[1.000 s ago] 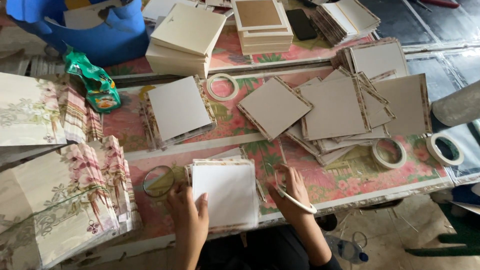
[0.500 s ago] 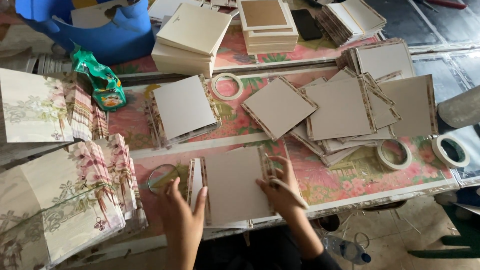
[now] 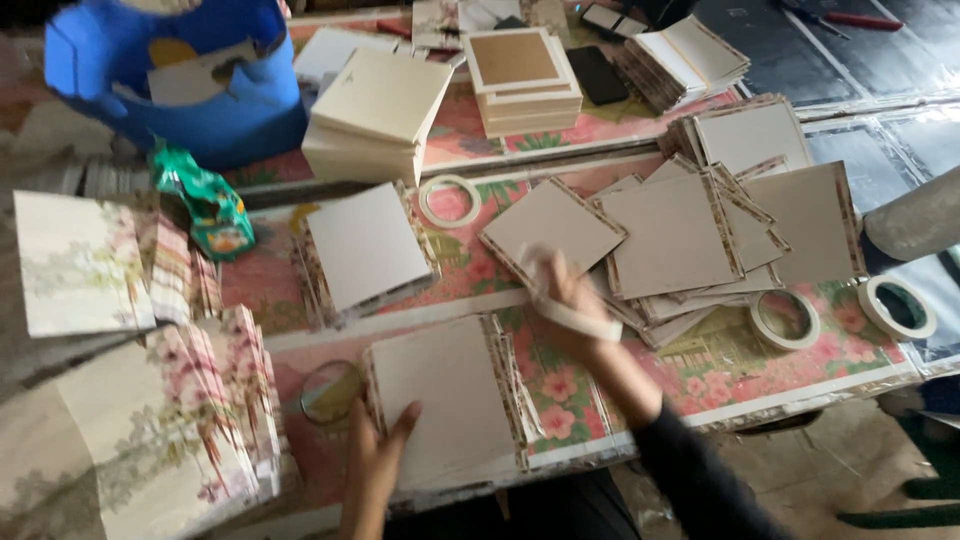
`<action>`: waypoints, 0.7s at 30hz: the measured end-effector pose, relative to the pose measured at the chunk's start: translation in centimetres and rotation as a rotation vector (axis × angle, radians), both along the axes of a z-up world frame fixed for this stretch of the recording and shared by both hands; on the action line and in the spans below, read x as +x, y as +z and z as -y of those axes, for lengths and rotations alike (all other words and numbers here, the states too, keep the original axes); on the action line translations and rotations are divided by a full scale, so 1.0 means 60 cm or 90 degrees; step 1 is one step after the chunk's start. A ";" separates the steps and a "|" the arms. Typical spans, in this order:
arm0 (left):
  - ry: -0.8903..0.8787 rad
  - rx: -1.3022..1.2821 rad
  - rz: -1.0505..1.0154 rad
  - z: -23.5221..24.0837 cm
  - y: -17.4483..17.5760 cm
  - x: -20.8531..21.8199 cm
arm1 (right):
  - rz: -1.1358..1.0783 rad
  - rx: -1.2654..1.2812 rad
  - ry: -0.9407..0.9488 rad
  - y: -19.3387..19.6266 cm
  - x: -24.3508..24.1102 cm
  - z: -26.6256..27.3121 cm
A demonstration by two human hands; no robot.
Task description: Applying double-sided tape to the edges of decorative cards and peeling the backing for assembly.
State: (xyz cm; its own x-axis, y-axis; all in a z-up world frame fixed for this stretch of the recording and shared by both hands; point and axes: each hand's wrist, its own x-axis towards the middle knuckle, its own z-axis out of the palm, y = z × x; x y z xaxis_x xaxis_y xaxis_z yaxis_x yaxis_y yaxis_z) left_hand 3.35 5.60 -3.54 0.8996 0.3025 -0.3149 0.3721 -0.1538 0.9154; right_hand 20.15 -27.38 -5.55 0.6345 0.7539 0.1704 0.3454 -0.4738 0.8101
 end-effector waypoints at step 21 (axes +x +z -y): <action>0.070 -0.491 0.115 0.152 0.090 0.130 | -0.788 1.424 -0.042 0.228 -0.012 0.081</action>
